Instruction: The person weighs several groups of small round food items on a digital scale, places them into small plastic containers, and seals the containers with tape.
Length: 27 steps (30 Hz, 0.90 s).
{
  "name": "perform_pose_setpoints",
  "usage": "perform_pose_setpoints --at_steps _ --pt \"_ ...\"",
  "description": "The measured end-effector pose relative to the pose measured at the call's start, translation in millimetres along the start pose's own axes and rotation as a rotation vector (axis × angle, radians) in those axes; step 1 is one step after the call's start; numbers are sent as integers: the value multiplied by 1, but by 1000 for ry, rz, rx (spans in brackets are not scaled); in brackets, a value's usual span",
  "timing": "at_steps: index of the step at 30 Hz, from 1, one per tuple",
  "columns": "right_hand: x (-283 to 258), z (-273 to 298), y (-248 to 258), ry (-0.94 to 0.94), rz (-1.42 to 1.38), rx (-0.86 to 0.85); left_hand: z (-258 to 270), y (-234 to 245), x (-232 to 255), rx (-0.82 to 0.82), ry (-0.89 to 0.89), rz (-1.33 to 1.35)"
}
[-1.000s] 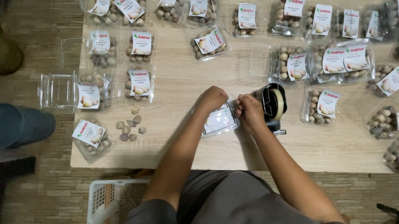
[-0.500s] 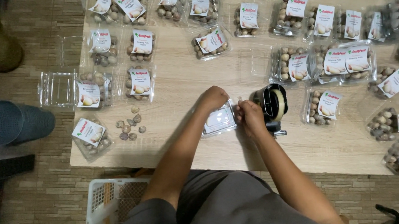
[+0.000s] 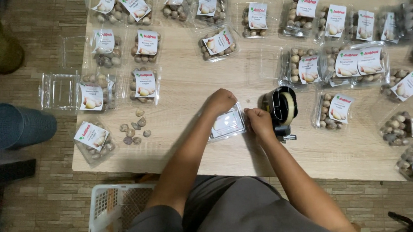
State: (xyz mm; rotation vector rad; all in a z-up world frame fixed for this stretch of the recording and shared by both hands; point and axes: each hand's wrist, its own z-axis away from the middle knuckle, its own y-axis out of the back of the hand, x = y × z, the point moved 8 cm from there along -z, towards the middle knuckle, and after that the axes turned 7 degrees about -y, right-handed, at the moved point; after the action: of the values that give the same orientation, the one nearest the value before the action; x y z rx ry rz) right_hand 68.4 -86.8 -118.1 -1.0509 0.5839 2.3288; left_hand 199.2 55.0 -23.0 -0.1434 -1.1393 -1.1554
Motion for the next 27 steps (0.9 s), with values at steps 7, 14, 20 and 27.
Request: perform_pose_setpoints --at_steps 7,14,20,27 --pt "2 2 -1 -8 72 22 -4 -1 -3 9 -9 8" --pt "1 -1 0 4 85 68 1 0 0 1 -13 -9" --pt "3 3 2 14 83 114 2 1 1 2 -21 -20" --pt "13 -4 5 22 64 144 -2 -1 -2 -4 -3 -32"
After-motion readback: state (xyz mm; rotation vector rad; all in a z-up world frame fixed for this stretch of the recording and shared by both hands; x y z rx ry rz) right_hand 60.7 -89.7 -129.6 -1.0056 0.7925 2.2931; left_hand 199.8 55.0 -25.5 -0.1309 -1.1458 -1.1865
